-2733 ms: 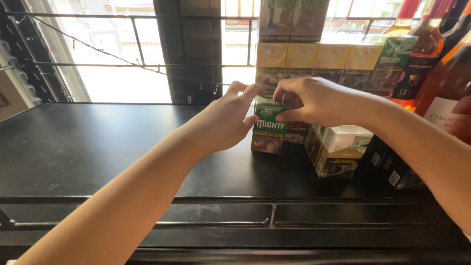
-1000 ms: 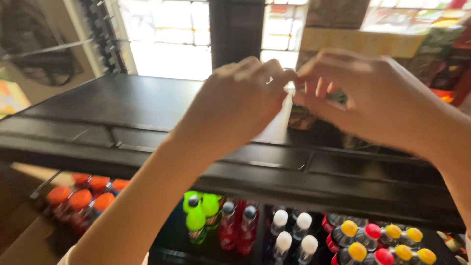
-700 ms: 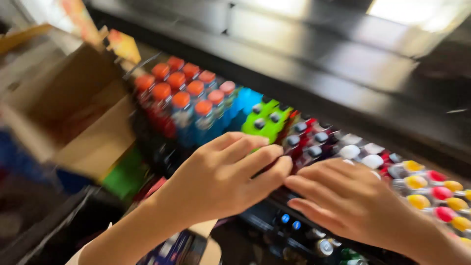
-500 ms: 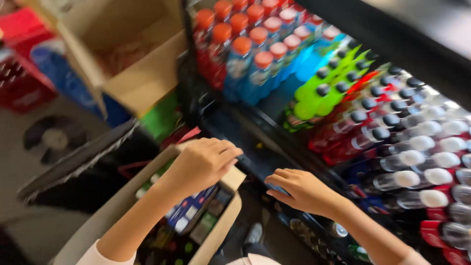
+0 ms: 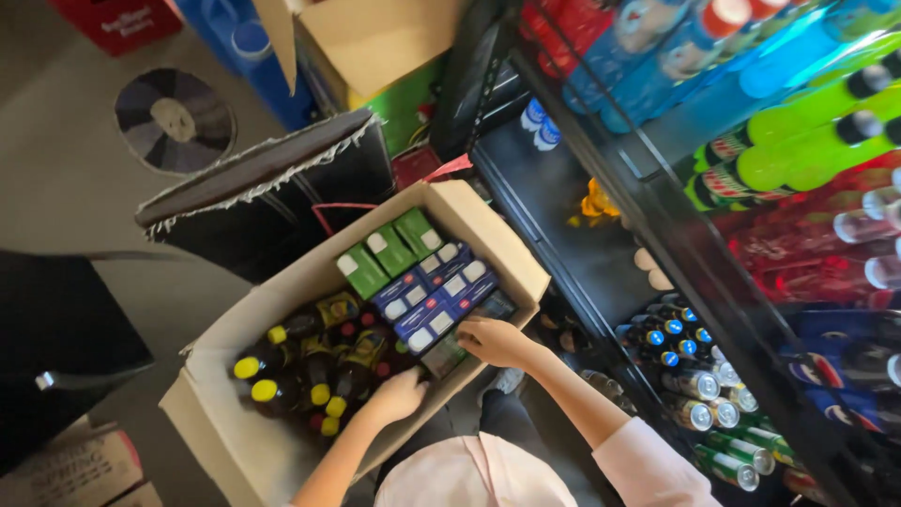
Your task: The person is taking small boxes of cigarettes or similar items from a larger shipping box and arranging them neatly on a store shelf.
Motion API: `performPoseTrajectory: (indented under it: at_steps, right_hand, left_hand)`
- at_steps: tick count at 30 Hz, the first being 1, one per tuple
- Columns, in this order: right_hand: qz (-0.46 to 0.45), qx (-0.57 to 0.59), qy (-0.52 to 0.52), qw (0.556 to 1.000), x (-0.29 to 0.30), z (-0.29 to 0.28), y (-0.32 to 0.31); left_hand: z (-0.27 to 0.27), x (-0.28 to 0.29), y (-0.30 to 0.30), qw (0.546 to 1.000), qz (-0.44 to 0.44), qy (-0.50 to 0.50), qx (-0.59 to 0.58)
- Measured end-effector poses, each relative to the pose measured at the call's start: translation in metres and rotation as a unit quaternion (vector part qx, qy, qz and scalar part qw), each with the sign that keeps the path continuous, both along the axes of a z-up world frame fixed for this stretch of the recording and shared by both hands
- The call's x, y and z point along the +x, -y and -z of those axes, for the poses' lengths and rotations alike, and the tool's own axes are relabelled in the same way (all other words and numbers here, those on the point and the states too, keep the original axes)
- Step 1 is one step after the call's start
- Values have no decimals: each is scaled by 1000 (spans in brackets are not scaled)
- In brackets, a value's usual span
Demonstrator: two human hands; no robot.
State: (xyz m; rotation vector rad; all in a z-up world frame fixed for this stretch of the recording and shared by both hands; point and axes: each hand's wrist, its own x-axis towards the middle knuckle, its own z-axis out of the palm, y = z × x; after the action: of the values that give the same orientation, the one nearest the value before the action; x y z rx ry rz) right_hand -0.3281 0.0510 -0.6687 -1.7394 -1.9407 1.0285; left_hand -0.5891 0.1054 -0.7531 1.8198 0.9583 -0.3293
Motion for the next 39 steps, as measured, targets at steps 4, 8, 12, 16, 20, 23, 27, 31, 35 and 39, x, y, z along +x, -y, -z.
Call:
performPoseTrajectory:
  at_steps: [4,8,12,16,20,23,27,31,35,39]
  right_hand:
    - [12,-27,106,994,-15,-7,1]
    - [89,3,124,988,-23,-18,5]
    - [127,58,150,979,-27,-25,6]
    - [128,73,160,976,-27,-26,5]
    - [124,72,164,976,-29,-30,5]
    - [124,89,161,975,-29,-30,5]
    - [133,78,169,973,-30,-31,7]
    - [139,81,170,972,-30,-32,6]
    - [142,100,163,971,-31,-32,7]
    - [146,92,166,971,-31,-33,7]
  left_hand:
    - [133,2,31,998,-20,1,-61]
    - [206,26,52,921,-345,126,-130]
    - [218,35,51,885,-409,104,-195]
    - [185,27,44,822,-438,166,-324]
    - [156,39,35,857,-408,137,-284]
    - [160,47,39,870,-419,84,-245]
    - [189,51,43,910,-398,7,-119]
    - [168,51,36,884,-395,44,-246]
    - [152,54,32,869,-434,-8,-238]
    - [141,57,35,890,-420,8,-179]
